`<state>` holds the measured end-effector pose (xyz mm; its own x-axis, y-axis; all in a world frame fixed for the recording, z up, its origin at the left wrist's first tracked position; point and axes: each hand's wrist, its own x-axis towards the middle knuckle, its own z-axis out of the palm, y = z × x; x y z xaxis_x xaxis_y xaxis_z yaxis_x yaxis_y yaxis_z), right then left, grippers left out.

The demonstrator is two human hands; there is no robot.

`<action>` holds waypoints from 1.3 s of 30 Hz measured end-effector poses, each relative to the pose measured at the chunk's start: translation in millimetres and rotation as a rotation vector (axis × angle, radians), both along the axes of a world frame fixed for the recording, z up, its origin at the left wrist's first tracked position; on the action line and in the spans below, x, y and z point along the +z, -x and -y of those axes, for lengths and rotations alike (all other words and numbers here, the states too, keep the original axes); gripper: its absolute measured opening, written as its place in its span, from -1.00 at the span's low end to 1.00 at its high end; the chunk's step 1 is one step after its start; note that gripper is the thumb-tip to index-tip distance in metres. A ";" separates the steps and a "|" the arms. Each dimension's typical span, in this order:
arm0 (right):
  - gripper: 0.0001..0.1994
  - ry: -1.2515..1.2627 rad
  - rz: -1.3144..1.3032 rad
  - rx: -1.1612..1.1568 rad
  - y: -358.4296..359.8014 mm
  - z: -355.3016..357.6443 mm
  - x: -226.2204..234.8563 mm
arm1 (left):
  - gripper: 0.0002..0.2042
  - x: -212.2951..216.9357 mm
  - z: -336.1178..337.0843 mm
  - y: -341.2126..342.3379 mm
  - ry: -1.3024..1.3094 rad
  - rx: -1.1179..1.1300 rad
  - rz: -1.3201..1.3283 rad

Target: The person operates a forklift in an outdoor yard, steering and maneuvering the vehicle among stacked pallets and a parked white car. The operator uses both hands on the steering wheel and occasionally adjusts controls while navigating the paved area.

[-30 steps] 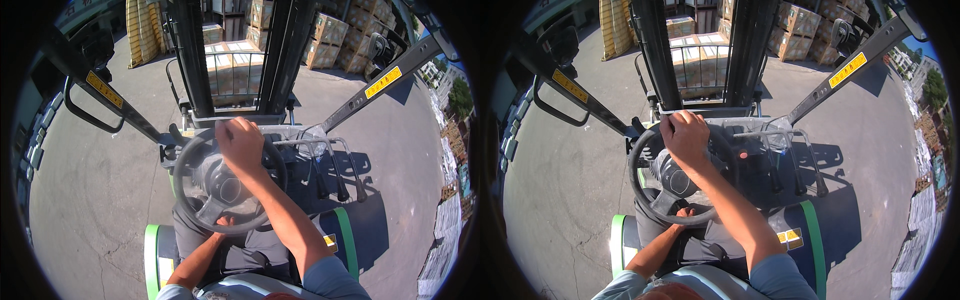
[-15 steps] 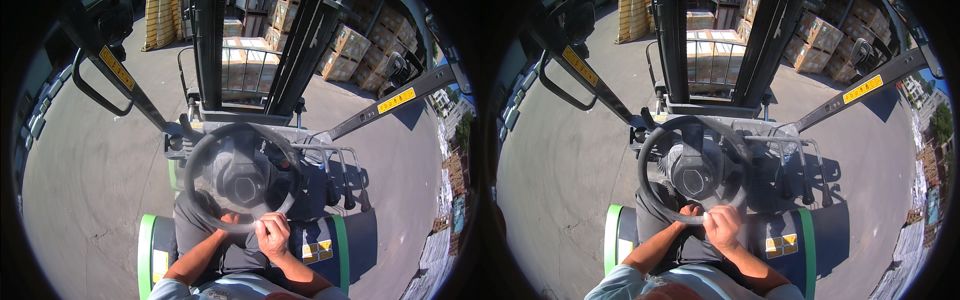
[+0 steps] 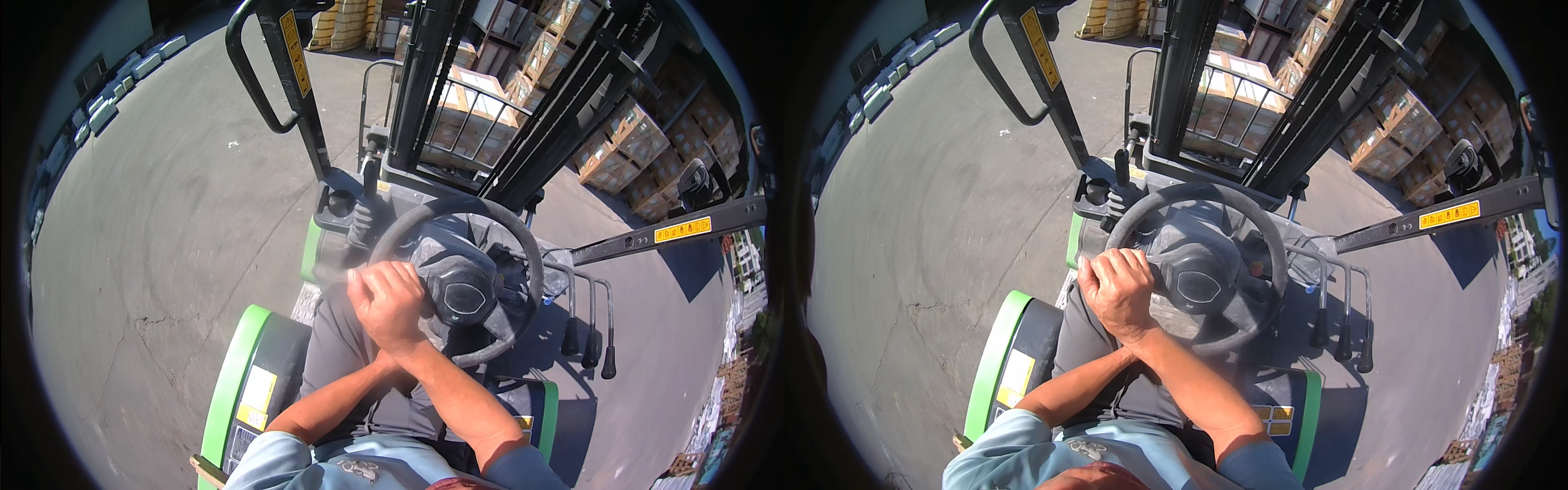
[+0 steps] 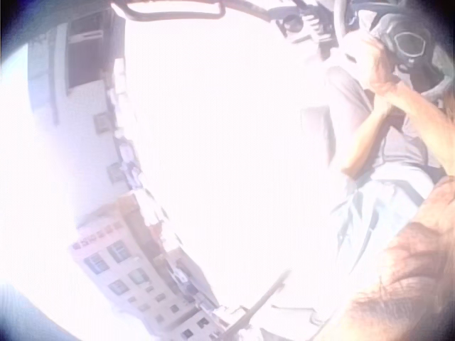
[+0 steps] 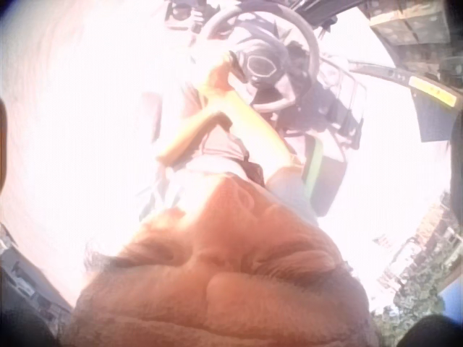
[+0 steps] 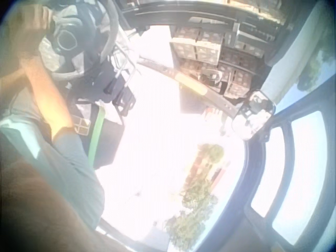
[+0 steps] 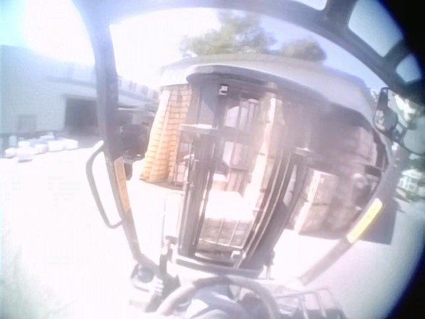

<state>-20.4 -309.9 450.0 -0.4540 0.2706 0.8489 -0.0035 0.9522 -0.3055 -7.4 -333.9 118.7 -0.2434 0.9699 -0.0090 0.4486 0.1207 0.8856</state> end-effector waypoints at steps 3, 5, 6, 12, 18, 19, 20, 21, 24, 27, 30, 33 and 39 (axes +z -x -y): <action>-0.79 -0.031 -0.064 -0.082 19.9 -31.7 31.2 | -0.58 17.1 4.7 8.7 -0.045 0.003 -0.055; -0.75 -0.013 -0.047 -0.141 27.9 -47.1 45.9 | -0.58 27.9 11.7 17.1 -0.035 0.011 -0.146; -0.76 0.022 -0.055 -0.157 24.4 -56.5 51.9 | -0.57 32.7 14.2 20.7 -0.029 0.014 -0.065; -0.68 0.261 -0.109 -0.305 11.1 -82.4 63.9 | -0.72 27.9 23.8 40.4 -0.014 0.070 0.053; -0.58 0.352 -0.127 -0.634 -45.7 -97.5 57.4 | -0.69 1.1 5.3 40.7 0.051 0.118 0.139; -0.57 0.360 -0.150 -0.583 -59.0 -97.7 52.3 | -0.68 1.7 5.0 41.6 0.052 0.102 0.174; -0.57 0.296 -0.162 -0.558 -72.3 -97.5 45.4 | -0.67 4.8 5.6 41.4 0.007 0.110 0.170; -0.57 0.319 -0.150 -0.638 -85.0 -95.2 38.2 | -0.66 9.7 7.7 41.4 0.004 0.096 0.162; -0.59 0.359 -0.167 -0.678 -119.7 -82.3 11.5 | -0.61 37.3 15.2 42.8 0.066 0.154 0.294; -0.64 0.394 -0.166 -0.673 -140.3 -51.7 -18.0 | -0.59 75.9 26.4 63.4 -0.042 0.300 0.520; -0.70 0.427 -0.082 -0.672 -146.0 -16.0 -40.1 | -0.56 124.5 27.6 116.5 -0.071 0.416 0.671; -0.75 0.329 -0.100 -0.614 -139.9 3.5 -55.8 | -0.54 177.5 19.2 166.9 -0.332 0.563 0.772; -0.80 0.368 -0.133 -0.547 -152.3 3.0 -63.6 | -0.65 251.7 -21.4 186.0 -0.488 0.494 -0.051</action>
